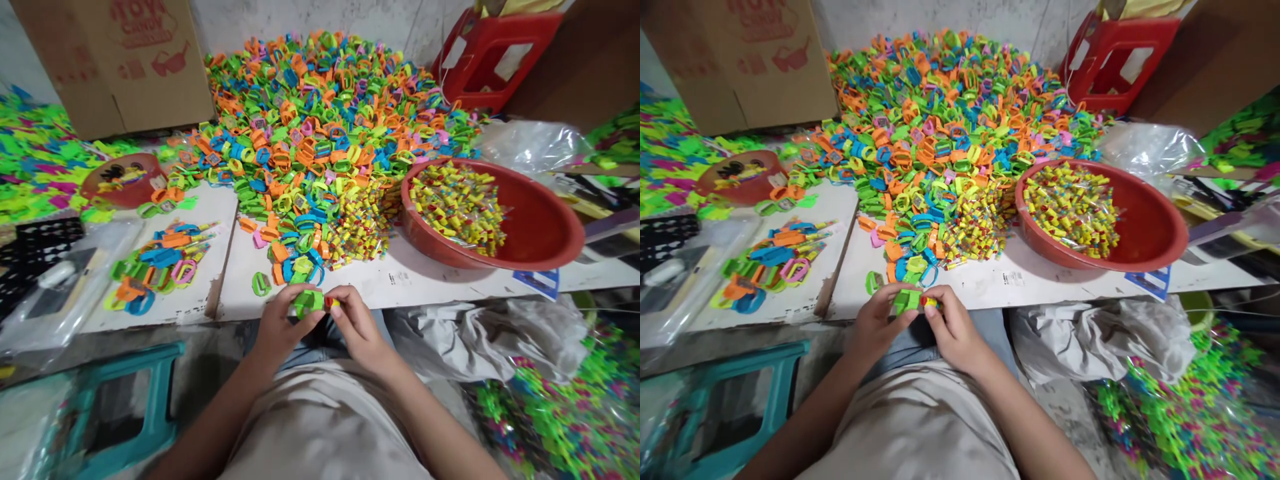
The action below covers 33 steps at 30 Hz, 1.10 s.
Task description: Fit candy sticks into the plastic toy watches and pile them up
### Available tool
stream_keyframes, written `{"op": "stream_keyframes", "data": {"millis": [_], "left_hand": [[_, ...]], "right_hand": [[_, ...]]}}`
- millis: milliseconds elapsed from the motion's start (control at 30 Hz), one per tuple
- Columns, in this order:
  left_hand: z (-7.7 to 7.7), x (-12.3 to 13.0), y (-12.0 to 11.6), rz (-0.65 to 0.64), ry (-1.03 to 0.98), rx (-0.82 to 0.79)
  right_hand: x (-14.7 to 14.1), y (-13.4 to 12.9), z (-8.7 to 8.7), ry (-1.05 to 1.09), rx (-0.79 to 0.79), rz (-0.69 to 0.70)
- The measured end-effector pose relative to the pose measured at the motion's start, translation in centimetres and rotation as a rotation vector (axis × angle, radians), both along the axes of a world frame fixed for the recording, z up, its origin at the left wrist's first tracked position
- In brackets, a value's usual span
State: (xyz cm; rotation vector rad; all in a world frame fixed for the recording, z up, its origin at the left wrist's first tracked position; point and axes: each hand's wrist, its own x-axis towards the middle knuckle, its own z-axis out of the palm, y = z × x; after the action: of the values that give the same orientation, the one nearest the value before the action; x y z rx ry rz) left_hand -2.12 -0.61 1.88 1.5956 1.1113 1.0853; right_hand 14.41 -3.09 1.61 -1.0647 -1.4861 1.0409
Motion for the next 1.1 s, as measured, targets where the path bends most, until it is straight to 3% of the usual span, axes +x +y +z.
{"op": "stream_keyframes", "data": {"millis": [133, 233, 433, 800, 1100], "left_hand": [[0.2, -0.7, 0.1, 0.005, 0.182, 0.245], [0.5, -0.8, 0.1, 0.017, 0.230, 0.323], [1.1, -0.8, 0.2, 0.013, 0.263, 0.280], [1.7, -1.0, 0.4, -0.017, 0.293, 0.290], [1.5, -1.1, 0.3, 0.015, 0.290, 0.213]], "right_hand": [[0.0, -0.1, 0.5, -0.098, 0.124, -0.071], [0.0, -0.3, 0.5, -0.127, 0.158, -0.090], [-0.2, 0.0, 0.6, -0.111, 0.246, -0.174], [-0.3, 0.1, 1.1, -0.179, 0.363, -0.111], [0.0, 0.3, 1.4, -0.416, 0.397, -0.029]]}}
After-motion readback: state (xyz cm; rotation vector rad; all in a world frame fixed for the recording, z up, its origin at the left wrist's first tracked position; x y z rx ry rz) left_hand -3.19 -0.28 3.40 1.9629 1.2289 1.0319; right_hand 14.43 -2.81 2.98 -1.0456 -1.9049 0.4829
